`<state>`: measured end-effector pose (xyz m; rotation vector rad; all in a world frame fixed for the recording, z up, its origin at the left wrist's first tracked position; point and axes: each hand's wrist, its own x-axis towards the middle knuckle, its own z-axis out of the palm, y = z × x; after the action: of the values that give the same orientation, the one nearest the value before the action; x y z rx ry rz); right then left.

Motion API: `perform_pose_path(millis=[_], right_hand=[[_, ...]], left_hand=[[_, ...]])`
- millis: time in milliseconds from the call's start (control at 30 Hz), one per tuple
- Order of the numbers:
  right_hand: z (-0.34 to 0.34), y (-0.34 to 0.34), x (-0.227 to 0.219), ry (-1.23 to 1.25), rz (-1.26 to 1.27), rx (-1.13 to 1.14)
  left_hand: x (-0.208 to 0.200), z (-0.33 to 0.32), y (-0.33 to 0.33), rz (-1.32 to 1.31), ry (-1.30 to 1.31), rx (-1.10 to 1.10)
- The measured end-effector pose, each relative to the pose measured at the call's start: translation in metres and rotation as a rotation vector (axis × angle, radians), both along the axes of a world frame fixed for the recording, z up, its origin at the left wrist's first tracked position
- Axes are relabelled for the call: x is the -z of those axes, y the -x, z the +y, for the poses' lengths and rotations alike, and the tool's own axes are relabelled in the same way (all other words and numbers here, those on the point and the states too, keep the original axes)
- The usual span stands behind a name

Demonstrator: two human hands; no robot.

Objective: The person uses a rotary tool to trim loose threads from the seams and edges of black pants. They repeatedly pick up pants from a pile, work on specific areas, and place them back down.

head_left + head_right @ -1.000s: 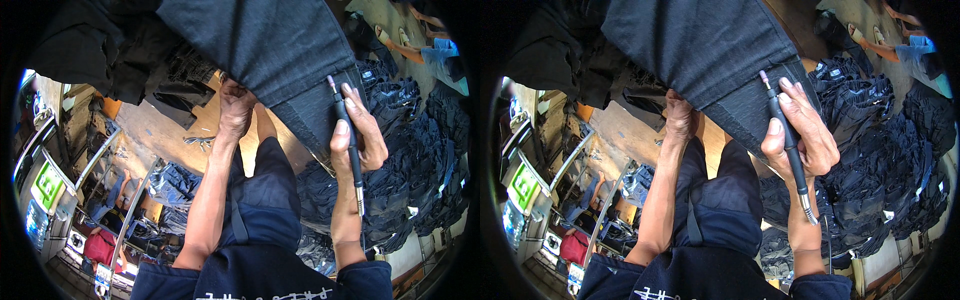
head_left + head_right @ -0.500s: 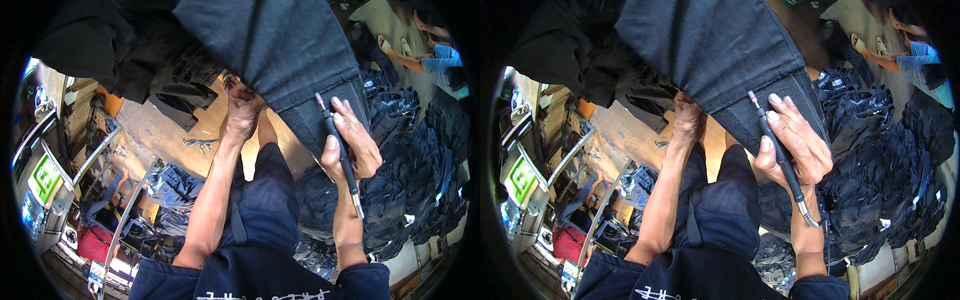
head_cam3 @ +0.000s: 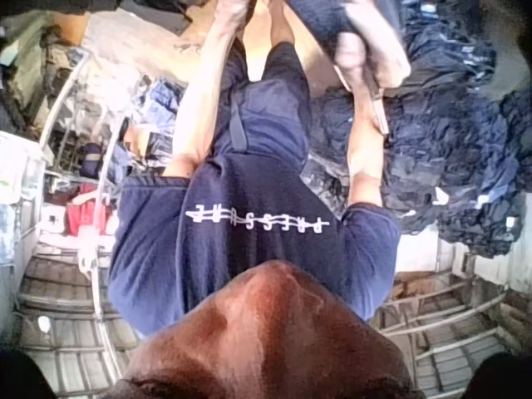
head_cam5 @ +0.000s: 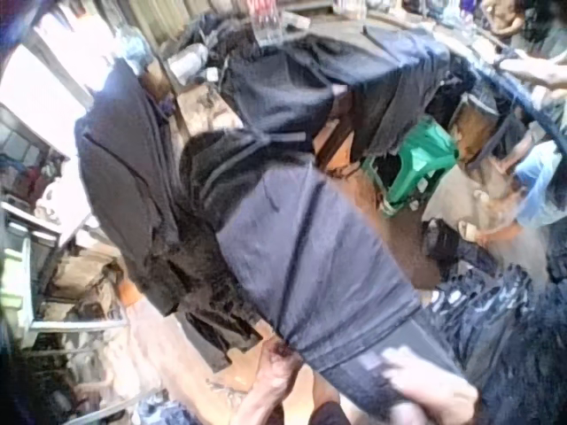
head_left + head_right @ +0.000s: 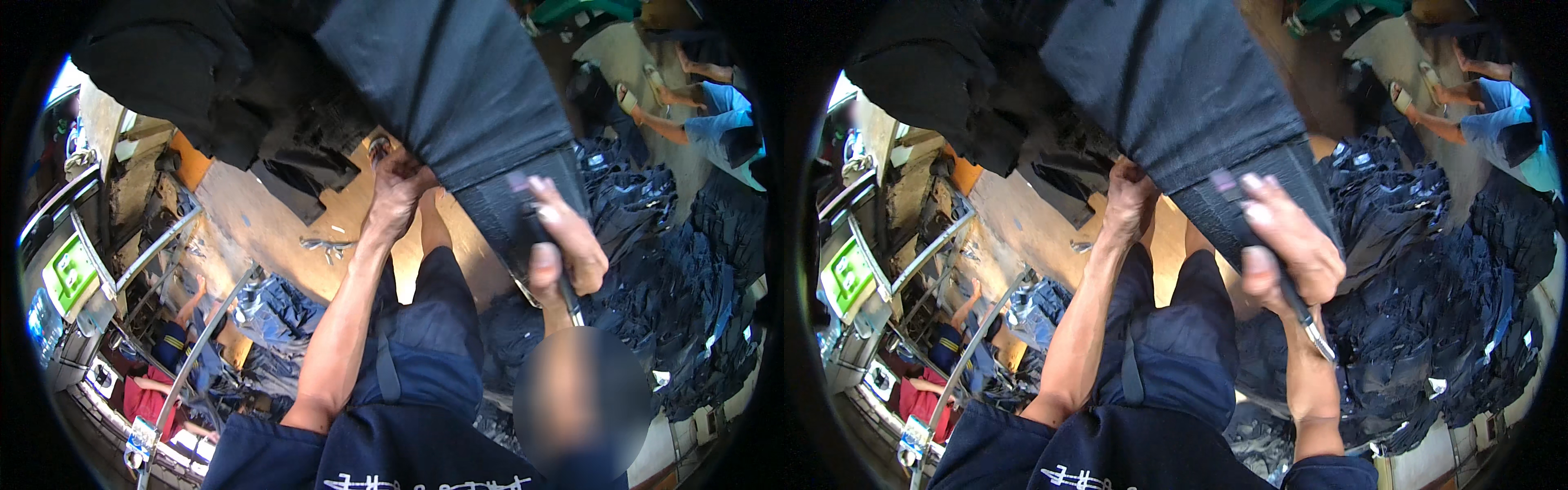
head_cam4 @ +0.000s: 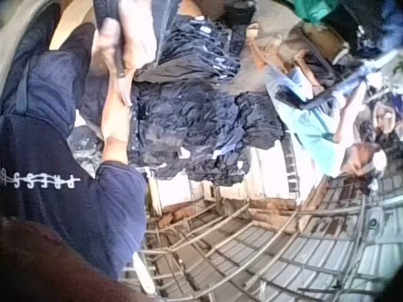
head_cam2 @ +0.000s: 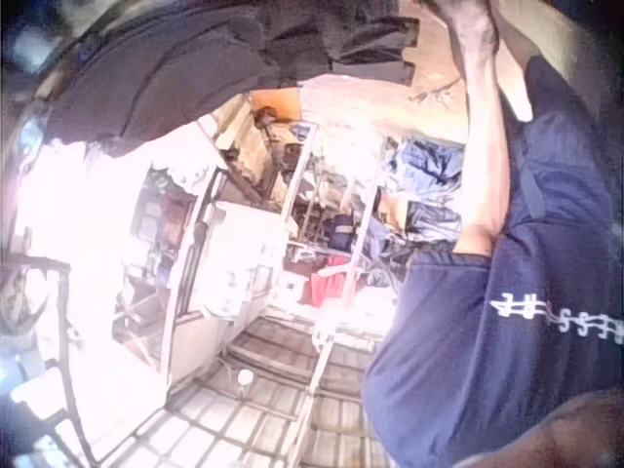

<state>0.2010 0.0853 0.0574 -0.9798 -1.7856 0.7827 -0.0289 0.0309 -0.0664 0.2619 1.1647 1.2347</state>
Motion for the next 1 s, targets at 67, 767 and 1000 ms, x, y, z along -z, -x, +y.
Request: perform_pose_path(millis=[67, 767, 1000], right_hand=[[0.000, -0.005, -0.002, 0.085, 0.250, 0.262], [-0.076, -0.074, -0.034, 0.268, -0.052, 0.981], [-0.083, -0.038, -0.058, 0.139, -0.112, 1.212]], left_hand=[[-0.014, -0.003, 0.015, 0.225, 0.055, 0.189], [-0.201, 0.109, 0.082, 1.270, -0.433, 0.129], [-0.154, 0.275, 0.156, 1.994, -0.004, 0.604]])
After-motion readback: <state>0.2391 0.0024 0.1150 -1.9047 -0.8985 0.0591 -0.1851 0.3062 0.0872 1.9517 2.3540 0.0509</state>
